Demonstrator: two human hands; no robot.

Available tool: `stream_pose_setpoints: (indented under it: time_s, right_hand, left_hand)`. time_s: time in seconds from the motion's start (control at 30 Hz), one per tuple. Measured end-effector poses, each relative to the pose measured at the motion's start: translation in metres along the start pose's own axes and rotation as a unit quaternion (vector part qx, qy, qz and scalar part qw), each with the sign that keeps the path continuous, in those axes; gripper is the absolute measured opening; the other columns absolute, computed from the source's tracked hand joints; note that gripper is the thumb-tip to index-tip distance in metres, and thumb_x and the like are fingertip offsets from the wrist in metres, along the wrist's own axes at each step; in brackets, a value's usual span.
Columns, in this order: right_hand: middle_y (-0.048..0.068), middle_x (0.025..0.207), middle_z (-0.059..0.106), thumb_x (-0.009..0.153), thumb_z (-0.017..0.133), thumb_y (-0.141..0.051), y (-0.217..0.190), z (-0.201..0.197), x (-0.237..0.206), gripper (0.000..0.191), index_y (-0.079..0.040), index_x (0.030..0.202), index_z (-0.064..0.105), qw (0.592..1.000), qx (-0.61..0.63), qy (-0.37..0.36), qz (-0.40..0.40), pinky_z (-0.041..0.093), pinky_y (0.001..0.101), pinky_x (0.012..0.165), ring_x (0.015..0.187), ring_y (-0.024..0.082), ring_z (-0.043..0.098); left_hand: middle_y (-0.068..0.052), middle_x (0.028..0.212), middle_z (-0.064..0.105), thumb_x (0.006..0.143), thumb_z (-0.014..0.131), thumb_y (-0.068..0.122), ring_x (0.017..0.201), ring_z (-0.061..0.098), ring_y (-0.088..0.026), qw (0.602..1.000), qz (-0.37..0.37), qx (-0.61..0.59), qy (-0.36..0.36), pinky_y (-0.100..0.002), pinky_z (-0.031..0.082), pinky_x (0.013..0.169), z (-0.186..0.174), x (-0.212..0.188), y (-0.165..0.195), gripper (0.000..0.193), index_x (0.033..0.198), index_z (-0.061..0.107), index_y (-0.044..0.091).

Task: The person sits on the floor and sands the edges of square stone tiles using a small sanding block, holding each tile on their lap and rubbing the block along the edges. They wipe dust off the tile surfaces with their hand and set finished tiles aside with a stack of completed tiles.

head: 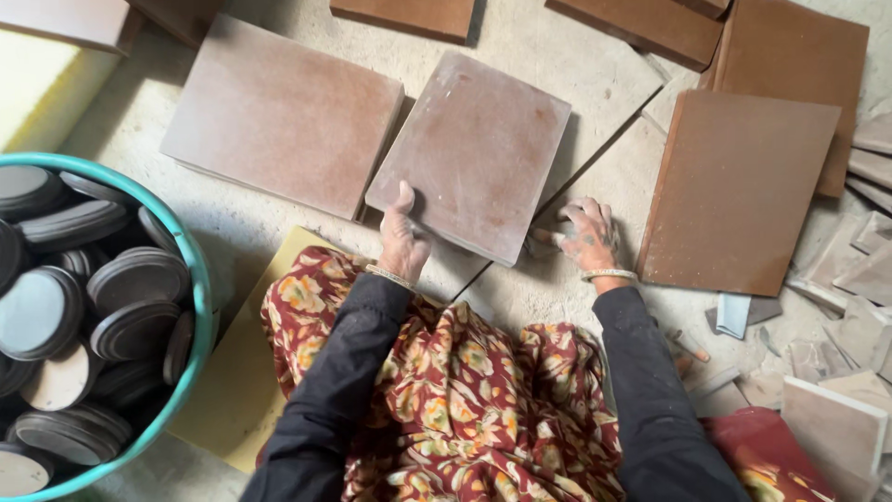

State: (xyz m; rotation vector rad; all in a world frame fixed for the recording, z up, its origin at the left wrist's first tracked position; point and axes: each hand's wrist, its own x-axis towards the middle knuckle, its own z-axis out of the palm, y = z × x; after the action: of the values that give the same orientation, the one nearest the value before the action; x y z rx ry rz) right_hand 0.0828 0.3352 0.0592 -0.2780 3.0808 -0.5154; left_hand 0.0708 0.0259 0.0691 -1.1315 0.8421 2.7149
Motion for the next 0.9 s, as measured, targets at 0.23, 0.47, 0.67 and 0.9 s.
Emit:
stream_pose_setpoints:
  time_s: [0.23, 0.47, 0.67, 0.9]
  right_hand:
    - [0.011, 0.106, 0.071, 0.071, 0.087, -0.043, 0.016, -0.018, 0.004, 0.046, -0.014, 0.104, 0.076, 0.974, 0.081, -0.187, 0.096, 0.055, 0.0439, 0.089, 0.1, 0.028, 0.069]
    - [0.01, 0.094, 0.077, 0.078, 0.085, -0.044, 0.044, -0.062, 0.007, 0.033, -0.018, 0.099, 0.082, 0.974, -0.053, -0.154, 0.155, 0.058, 0.0421, 0.078, 0.083, 0.027, 0.072]
    - [0.009, 0.087, 0.068, 0.092, 0.074, -0.025, -0.032, -0.03, 0.002, 0.018, -0.012, 0.104, 0.071, 0.996, 0.027, 0.08, 0.035, 0.054, 0.0435, 0.063, 0.074, 0.027, 0.065]
    - [0.005, 0.133, 0.058, 0.103, 0.057, -0.024, -0.111, 0.066, -0.041, 0.044, -0.042, 0.142, 0.065, 0.986, -0.068, 0.072, -0.134, 0.053, 0.0452, 0.098, 0.119, 0.03, 0.056]
  left_hand:
    - [-0.01, 0.124, 0.057, 0.086, 0.061, 0.058, 0.12, 0.056, -0.034, 0.973, -0.067, 0.164, -0.147, -0.062, 0.047, 0.104, -0.038, -0.017, -0.02, 0.085, 0.146, 0.033, 0.005]
    - [-0.021, 0.105, 0.073, 0.098, 0.058, 0.047, 0.09, 0.075, -0.031, 0.871, -0.159, 0.378, -0.271, -0.045, 0.063, 0.081, -0.043, -0.017, -0.02, 0.06, 0.124, 0.055, -0.006]
    - [-0.008, 0.088, 0.078, 0.098, 0.061, 0.034, 0.068, 0.072, -0.016, 0.606, -0.023, 0.751, -0.261, -0.034, 0.061, 0.063, 0.001, -0.035, 0.005, 0.03, 0.103, 0.073, 0.007]
    - [-0.005, 0.1, 0.074, 0.109, 0.069, 0.032, 0.086, 0.07, -0.012, 0.821, 0.264, 0.382, -0.332, -0.025, 0.059, 0.079, 0.037, -0.047, 0.133, 0.024, 0.118, 0.065, 0.01]
